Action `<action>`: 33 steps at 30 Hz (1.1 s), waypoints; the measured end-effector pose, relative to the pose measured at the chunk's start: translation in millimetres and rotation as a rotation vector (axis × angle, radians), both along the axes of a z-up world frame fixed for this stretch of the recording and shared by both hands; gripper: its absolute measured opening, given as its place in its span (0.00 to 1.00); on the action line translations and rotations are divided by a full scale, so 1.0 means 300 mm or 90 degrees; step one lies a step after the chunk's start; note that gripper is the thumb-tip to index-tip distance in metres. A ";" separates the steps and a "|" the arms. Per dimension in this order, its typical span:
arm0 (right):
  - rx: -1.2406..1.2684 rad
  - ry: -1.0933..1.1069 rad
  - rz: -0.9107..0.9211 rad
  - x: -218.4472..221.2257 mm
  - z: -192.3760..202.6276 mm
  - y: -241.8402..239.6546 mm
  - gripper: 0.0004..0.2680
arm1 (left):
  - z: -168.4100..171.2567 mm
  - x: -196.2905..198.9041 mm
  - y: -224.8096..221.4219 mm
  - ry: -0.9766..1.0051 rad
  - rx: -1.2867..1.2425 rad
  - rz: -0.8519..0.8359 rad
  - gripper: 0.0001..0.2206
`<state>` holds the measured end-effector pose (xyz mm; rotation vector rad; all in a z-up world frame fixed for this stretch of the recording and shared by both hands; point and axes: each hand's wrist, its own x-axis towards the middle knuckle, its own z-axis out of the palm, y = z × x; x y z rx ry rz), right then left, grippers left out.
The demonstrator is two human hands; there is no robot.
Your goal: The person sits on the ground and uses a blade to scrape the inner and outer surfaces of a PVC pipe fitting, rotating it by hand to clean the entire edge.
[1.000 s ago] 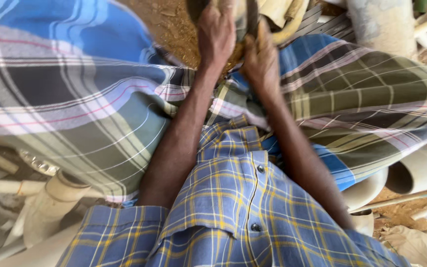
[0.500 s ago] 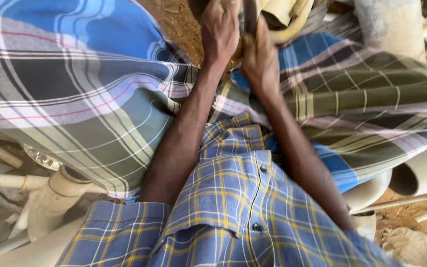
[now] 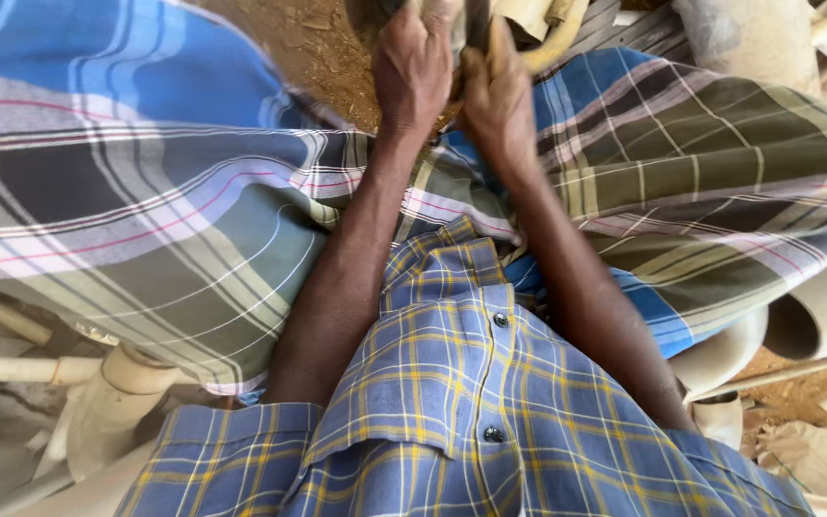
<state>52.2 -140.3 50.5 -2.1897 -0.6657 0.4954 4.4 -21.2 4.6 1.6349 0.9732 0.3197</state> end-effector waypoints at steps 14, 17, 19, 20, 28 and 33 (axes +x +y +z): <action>0.078 0.027 0.029 -0.061 0.021 -0.045 0.17 | 0.000 0.004 0.021 -0.054 0.009 0.015 0.26; 0.045 0.025 0.036 -0.064 0.009 -0.029 0.16 | 0.015 0.010 0.017 -0.034 0.026 0.024 0.25; 0.029 -0.002 0.037 0.018 -0.026 -0.003 0.14 | 0.019 0.006 -0.015 -0.064 0.111 -0.023 0.24; 0.021 -0.017 0.036 0.046 -0.038 0.004 0.13 | 0.018 0.008 -0.026 -0.080 0.154 -0.048 0.23; 0.050 -0.115 0.055 -0.042 -0.004 -0.022 0.14 | 0.024 -0.008 0.014 -0.057 0.154 -0.014 0.21; 0.035 0.012 0.026 0.040 -0.002 -0.002 0.14 | 0.050 -0.007 -0.019 -0.059 0.185 -0.073 0.21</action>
